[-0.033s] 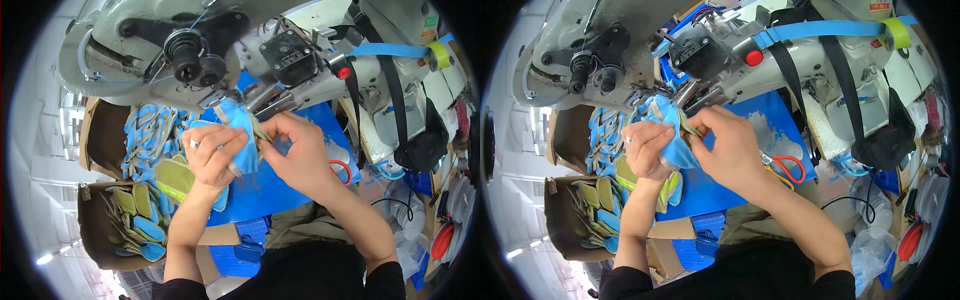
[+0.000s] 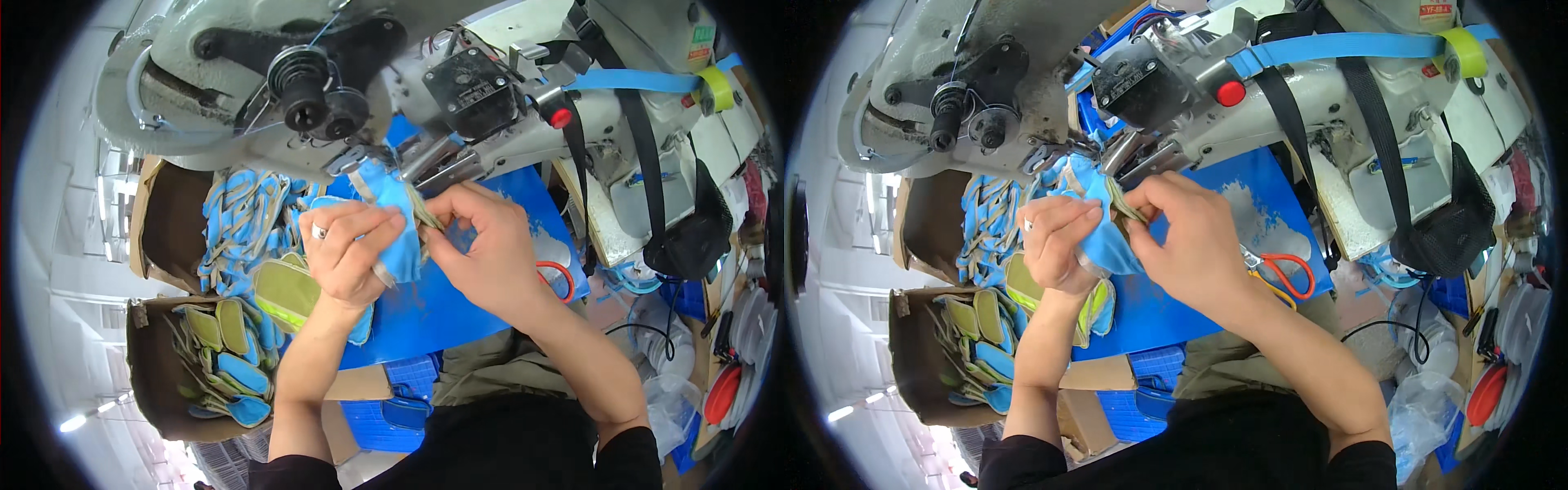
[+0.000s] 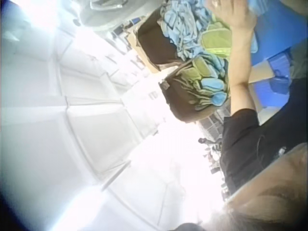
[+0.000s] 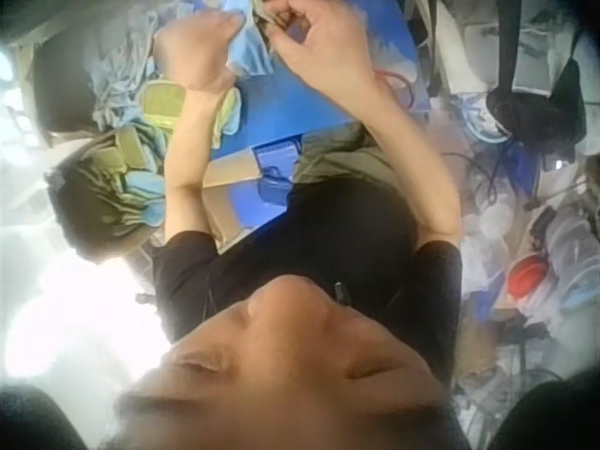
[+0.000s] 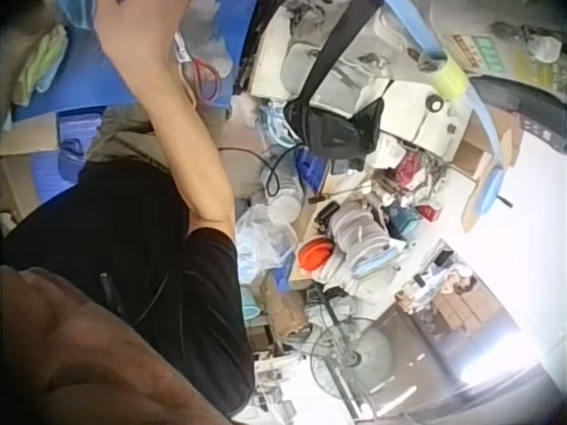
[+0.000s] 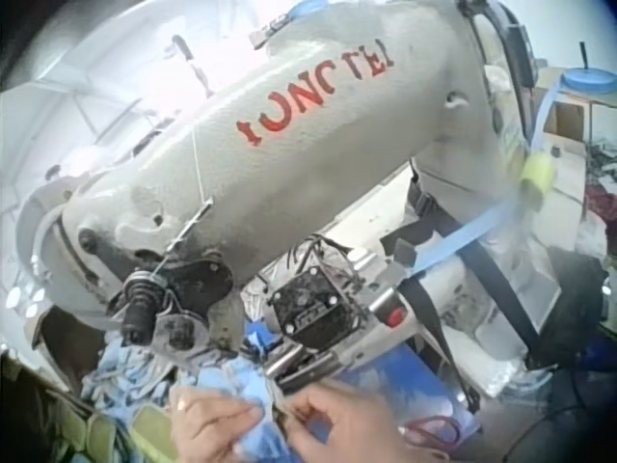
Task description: The person sews a blue and beige fabric pouch using an industrial sewing machine, guiding the material under the needle and trimming excess thread with scissors. They then turn the pouch inside out to reveal a green mesh interior and inspect the finished seam before picking up another pouch to repeat the process.
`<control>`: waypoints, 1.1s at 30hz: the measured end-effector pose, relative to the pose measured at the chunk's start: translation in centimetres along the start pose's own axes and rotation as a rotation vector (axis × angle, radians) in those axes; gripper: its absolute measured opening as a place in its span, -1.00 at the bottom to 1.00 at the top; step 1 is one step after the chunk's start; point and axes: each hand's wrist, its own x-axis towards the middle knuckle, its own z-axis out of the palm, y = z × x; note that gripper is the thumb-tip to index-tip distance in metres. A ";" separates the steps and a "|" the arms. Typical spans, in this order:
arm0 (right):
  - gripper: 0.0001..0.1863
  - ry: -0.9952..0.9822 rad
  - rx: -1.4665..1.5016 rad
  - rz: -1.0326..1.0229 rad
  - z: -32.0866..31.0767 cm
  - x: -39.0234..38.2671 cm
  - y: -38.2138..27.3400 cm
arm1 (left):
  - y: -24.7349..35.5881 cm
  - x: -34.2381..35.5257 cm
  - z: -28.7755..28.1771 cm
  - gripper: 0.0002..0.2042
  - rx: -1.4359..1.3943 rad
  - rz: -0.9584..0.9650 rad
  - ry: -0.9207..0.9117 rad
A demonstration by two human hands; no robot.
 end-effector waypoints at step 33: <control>-0.81 0.086 -0.081 -0.037 1.2 0.3 0.3 | -1.3 0.8 1.1 -0.74 -0.125 -0.122 -0.003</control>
